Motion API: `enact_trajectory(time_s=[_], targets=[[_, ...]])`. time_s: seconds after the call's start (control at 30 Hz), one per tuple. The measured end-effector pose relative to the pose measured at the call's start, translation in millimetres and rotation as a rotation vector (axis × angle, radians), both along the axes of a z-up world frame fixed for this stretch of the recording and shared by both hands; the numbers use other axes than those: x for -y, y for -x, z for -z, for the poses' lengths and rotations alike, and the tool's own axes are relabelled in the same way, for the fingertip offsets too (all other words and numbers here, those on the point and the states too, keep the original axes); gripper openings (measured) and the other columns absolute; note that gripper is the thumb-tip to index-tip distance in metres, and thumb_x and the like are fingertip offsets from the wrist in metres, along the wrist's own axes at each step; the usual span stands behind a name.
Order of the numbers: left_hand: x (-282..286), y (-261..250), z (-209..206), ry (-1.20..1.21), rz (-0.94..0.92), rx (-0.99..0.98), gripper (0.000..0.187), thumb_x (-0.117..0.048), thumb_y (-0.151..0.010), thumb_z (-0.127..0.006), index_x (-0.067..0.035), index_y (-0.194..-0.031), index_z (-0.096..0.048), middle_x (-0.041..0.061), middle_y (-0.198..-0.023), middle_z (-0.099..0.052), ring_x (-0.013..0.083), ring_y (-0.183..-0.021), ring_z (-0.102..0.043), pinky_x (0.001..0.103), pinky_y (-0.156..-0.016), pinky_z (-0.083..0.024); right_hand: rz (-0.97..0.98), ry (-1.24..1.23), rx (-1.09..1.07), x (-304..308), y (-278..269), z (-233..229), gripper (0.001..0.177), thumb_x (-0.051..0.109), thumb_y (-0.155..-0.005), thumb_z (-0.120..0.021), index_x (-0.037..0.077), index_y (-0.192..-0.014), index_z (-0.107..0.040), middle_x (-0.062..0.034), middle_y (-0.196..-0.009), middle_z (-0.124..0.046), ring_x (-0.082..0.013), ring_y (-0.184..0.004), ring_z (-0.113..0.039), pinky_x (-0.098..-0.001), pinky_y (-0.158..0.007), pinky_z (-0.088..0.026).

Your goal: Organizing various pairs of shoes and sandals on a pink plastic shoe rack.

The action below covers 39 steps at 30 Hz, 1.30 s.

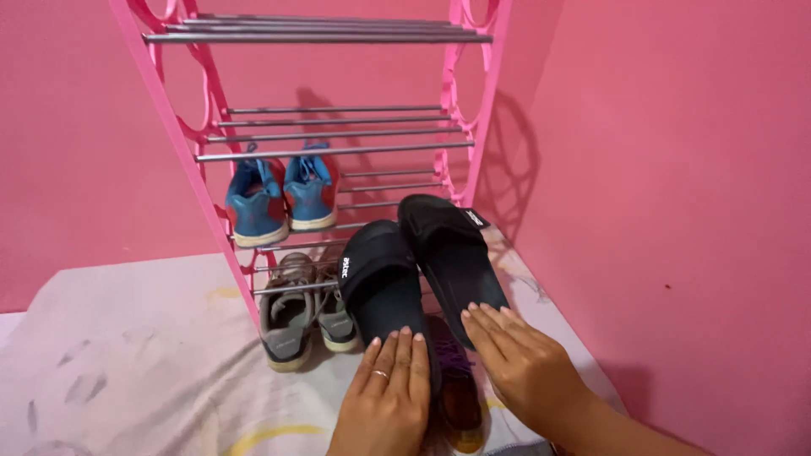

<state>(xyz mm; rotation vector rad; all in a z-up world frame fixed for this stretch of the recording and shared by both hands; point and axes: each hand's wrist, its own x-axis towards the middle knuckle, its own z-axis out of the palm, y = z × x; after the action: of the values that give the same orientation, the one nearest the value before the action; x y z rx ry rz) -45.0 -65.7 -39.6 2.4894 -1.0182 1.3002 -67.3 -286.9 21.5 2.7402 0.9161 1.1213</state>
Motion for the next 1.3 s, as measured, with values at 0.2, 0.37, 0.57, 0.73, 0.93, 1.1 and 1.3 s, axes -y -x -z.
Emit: enact_trajectory(time_s=[0.2,0.37,0.57,0.73,0.93,1.1,1.3], targets=[[-1.1,-2.1,24.5,0.040,0.006,0.010,0.041,-0.013,-0.092,-0.051,0.008,-0.124,-0.065,0.025,-0.123,-0.070,0.0342,-0.120,-0.067,0.049,-0.105,-0.047,-0.014,0.063,0.022,1.1,11.0,11.4,0.047,0.009,-0.086,-0.057,-0.007,-0.130,-0.062,-0.0189,-0.131,-0.067,-0.0291,-0.123,-0.064,-0.0406,-0.105,-0.049],[-6.7,7.4,64.7,0.019,0.005,-0.026,0.037,-0.012,-0.095,-0.051,0.007,-0.124,-0.066,0.025,-0.121,-0.071,0.0330,-0.118,-0.068,0.051,-0.105,-0.048,-0.024,0.168,0.027,10.8,26.2,55.4,0.047,0.015,-0.089,-0.055,-0.006,-0.131,-0.062,-0.0182,-0.132,-0.067,-0.0276,-0.122,-0.064,-0.0419,-0.102,-0.049],[1.6,8.2,101.5,-0.002,0.050,-0.135,0.042,-0.013,-0.090,-0.053,0.010,-0.122,-0.066,0.027,-0.120,-0.070,0.0345,-0.116,-0.068,0.051,-0.105,-0.048,-0.032,0.235,-0.093,19.3,23.5,121.4,0.052,0.015,-0.086,-0.057,-0.011,-0.131,-0.058,-0.0262,-0.131,-0.064,-0.0340,-0.121,-0.064,-0.0452,-0.102,-0.049],[10.6,-10.7,131.8,-0.003,0.082,-0.201,0.047,-0.014,-0.084,-0.055,0.012,-0.123,-0.065,0.027,-0.124,-0.069,0.0356,-0.117,-0.067,0.049,-0.107,-0.046,-0.006,0.183,-0.463,18.6,5.3,125.0,0.066,0.010,-0.070,-0.060,-0.014,-0.132,-0.054,-0.0307,-0.133,-0.061,-0.0384,-0.120,-0.063,-0.0458,-0.100,-0.049],[10.1,-4.2,113.9,-0.013,0.113,-0.331,0.048,-0.013,-0.086,-0.056,0.010,-0.128,-0.061,0.024,-0.128,-0.068,0.0338,-0.119,-0.066,0.049,-0.110,-0.042,-0.023,0.163,-0.397,18.0,8.4,131.0,0.061,0.010,-0.076,-0.062,-0.010,-0.133,-0.055,-0.0268,-0.134,-0.062,-0.0373,-0.122,-0.063,-0.0469,-0.103,-0.047],[8.4,-11.2,122.3,-0.073,0.139,-0.373,0.060,-0.018,-0.084,-0.062,0.011,-0.136,-0.056,0.025,-0.136,-0.063,0.0337,-0.126,-0.060,0.049,-0.114,-0.037,0.042,0.156,-0.528,19.5,4.6,140.6,0.064,0.011,-0.075,-0.065,-0.007,-0.136,-0.055,-0.0234,-0.139,-0.060,-0.0325,-0.125,-0.061,-0.0470,-0.105,-0.045],[-7.2,2.8,61.6,-0.004,0.214,-0.729,0.081,-0.041,-0.076,-0.075,0.009,-0.137,-0.053,0.025,-0.140,-0.057,0.0405,-0.133,-0.048,0.059,-0.114,-0.024,0.076,-0.008,-0.517,4.9,15.1,103.6,0.077,0.040,-0.076,-0.081,-0.003,-0.134,-0.056,-0.0176,-0.141,-0.060,-0.0361,-0.136,-0.050,-0.0578,-0.108,-0.029]])
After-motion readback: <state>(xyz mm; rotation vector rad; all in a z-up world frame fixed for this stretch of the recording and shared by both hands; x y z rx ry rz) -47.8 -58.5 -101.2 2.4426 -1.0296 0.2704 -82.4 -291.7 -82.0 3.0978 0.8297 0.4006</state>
